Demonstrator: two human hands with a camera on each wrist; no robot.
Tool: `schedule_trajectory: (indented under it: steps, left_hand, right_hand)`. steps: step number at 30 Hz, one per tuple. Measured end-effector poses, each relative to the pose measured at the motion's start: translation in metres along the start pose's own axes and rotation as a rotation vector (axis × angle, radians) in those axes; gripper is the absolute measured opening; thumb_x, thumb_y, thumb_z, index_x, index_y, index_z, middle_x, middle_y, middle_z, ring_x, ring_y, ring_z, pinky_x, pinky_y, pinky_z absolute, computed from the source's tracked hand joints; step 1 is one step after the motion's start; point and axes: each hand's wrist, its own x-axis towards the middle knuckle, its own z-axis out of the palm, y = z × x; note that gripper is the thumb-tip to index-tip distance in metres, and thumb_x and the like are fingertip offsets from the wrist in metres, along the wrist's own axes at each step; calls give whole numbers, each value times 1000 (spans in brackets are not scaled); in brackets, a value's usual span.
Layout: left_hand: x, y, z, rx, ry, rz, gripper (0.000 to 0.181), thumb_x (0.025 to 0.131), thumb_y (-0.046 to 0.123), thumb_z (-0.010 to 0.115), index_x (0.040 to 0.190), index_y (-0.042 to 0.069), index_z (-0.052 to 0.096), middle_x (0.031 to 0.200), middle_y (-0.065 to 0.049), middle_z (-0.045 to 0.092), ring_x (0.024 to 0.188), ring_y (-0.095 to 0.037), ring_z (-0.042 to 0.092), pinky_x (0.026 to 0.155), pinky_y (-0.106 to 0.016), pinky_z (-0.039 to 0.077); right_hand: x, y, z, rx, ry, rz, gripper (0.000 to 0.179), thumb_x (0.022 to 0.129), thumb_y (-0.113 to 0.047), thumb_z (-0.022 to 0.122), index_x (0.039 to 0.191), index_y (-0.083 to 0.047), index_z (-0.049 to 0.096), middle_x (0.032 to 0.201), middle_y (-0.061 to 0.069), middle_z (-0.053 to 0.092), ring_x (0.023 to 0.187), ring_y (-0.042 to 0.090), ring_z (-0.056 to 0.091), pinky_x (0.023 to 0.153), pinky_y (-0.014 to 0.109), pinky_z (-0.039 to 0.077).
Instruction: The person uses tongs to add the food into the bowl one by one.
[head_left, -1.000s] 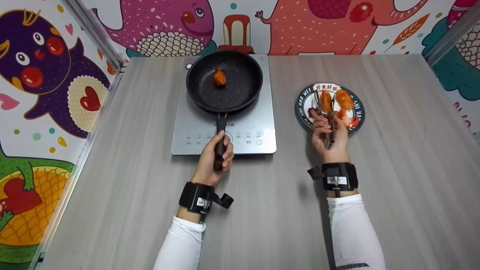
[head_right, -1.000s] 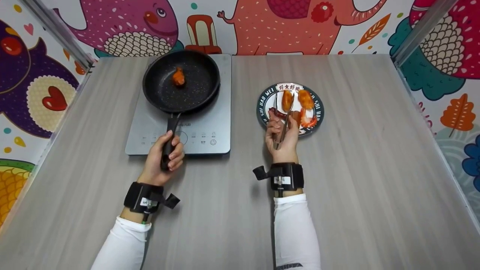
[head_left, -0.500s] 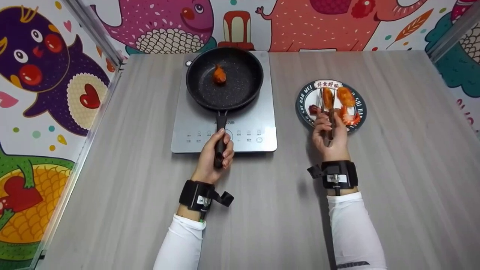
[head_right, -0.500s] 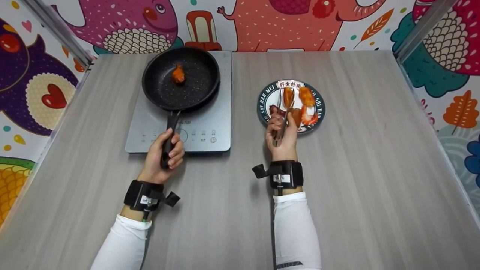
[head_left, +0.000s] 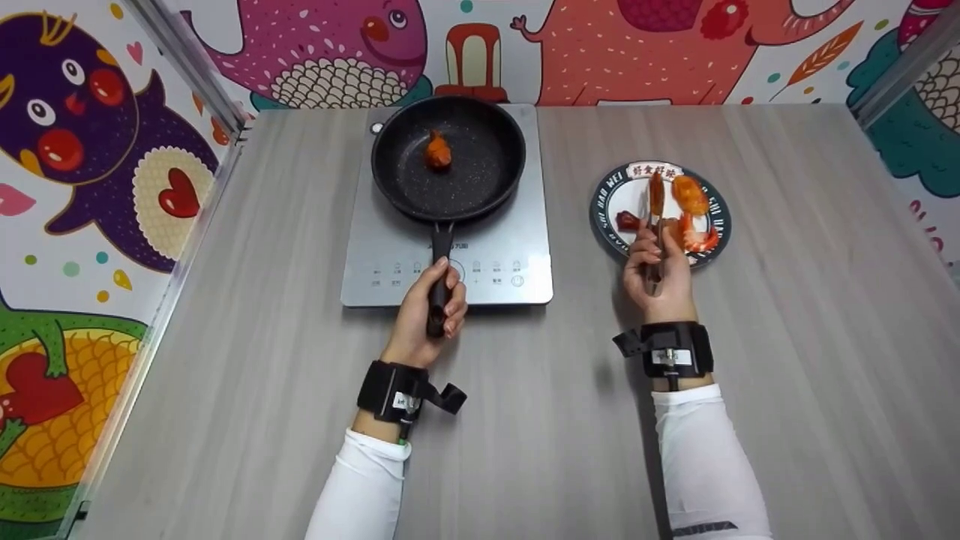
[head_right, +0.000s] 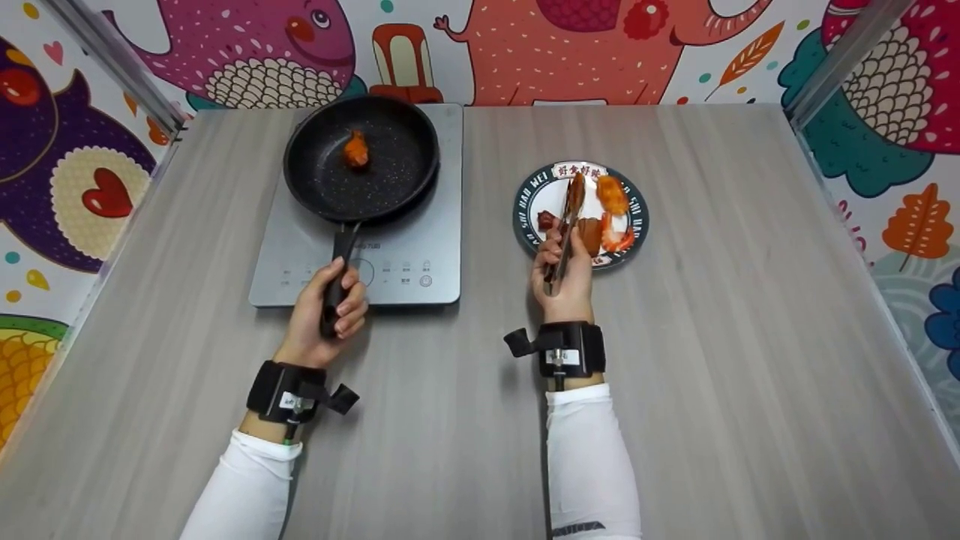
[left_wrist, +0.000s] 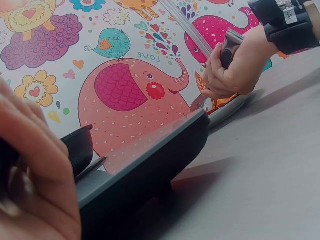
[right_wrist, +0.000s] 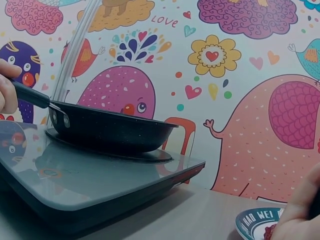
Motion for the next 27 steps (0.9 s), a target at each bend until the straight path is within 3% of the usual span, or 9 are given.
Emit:
schedule_trajectory:
  steps: [14, 27]
  left_hand:
    - [1, 0, 0, -9, 8, 2, 29, 94, 33, 40, 77, 11, 42, 51, 2, 36, 34, -8, 37, 29, -20, 28]
    - [0, -1, 0, 0, 13, -13, 29, 94, 35, 39, 77, 11, 42, 50, 2, 38, 34, -7, 37, 30, -19, 29]
  right_hand:
    - [-1, 3, 3, -76, -3, -15, 34, 95, -30, 42, 97, 3, 51, 63, 11, 48, 42, 15, 40, 32, 22, 34]
    - [-1, 15, 8, -251, -75, -133, 27, 95, -24, 42, 101, 2, 47, 62, 12, 47, 41, 16, 39, 30, 24, 35]
